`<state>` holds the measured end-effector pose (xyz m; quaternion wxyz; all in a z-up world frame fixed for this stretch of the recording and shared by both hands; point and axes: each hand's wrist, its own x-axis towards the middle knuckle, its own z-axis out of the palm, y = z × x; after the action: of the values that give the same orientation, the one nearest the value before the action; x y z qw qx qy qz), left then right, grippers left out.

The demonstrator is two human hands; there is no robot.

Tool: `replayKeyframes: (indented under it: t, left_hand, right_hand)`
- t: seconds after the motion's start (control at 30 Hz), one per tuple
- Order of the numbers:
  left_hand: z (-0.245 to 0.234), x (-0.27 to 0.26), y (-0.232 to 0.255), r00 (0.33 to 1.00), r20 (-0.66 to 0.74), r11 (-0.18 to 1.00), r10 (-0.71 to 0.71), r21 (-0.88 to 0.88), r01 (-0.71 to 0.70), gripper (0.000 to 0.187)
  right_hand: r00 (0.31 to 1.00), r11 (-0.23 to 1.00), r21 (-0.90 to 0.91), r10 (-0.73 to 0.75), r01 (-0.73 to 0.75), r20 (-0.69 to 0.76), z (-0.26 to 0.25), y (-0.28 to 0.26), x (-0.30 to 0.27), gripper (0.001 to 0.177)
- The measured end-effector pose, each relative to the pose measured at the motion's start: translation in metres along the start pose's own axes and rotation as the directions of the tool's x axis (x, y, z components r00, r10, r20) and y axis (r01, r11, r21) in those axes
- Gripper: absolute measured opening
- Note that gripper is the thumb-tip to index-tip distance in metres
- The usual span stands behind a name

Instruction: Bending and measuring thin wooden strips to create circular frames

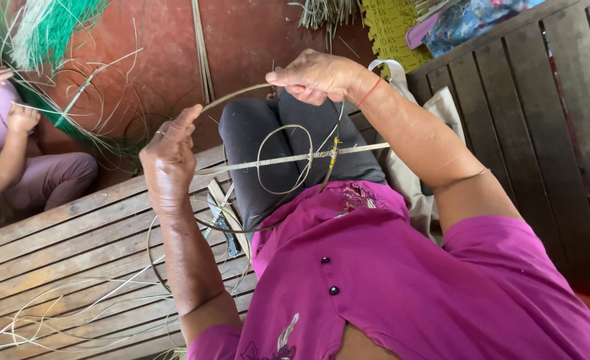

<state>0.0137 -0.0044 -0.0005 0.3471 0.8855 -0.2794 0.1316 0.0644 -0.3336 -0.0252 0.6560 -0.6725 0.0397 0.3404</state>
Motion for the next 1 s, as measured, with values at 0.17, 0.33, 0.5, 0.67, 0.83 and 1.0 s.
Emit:
replayKeyframes:
  t: [0.17, 0.33, 0.5, 0.67, 0.83, 1.0]
  left_hand:
    - [0.004, 0.003, 0.007, 1.000, -0.025, 0.998, 0.012, 0.067, -0.010, 0.056]
    - [0.000, 0.007, 0.013, 0.998, -0.011, 0.991, 0.068, 0.113, -0.066, 0.047]
    - [0.000, -0.001, 0.004, 0.999, 0.032, 0.998, 0.042, 0.052, -0.044, 0.055]
    - [0.003, 0.002, 0.005, 0.999, 0.016, 0.997, 0.044, 0.065, -0.045, 0.053]
    - [0.000, 0.005, 0.001, 0.999, -0.007, 0.996, 0.054, 0.065, -0.053, 0.058]
    - [0.006, 0.005, -0.004, 0.998, 0.034, 0.998, 0.054, 0.037, -0.055, 0.068]
  right_hand:
    - [0.973, 0.952, -0.234, -0.161, 0.197, 0.163, -0.003, -0.024, -0.024, 0.056]
    - [0.984, 0.970, -0.211, -0.086, 0.118, 0.155, 0.012, -0.039, -0.008, 0.056]
    - [0.986, 0.965, -0.253, -0.030, 0.071, 0.164, 0.013, -0.034, -0.009, 0.062]
    - [0.992, 0.988, -0.142, -0.048, 0.064, 0.115, 0.013, -0.025, -0.002, 0.053]
    - [0.979, 0.985, -0.009, -0.169, 0.171, 0.111, -0.003, 0.019, -0.028, 0.059]
    - [0.985, 0.861, 0.480, -0.152, 0.170, -0.077, 0.004, 0.067, -0.024, 0.056]
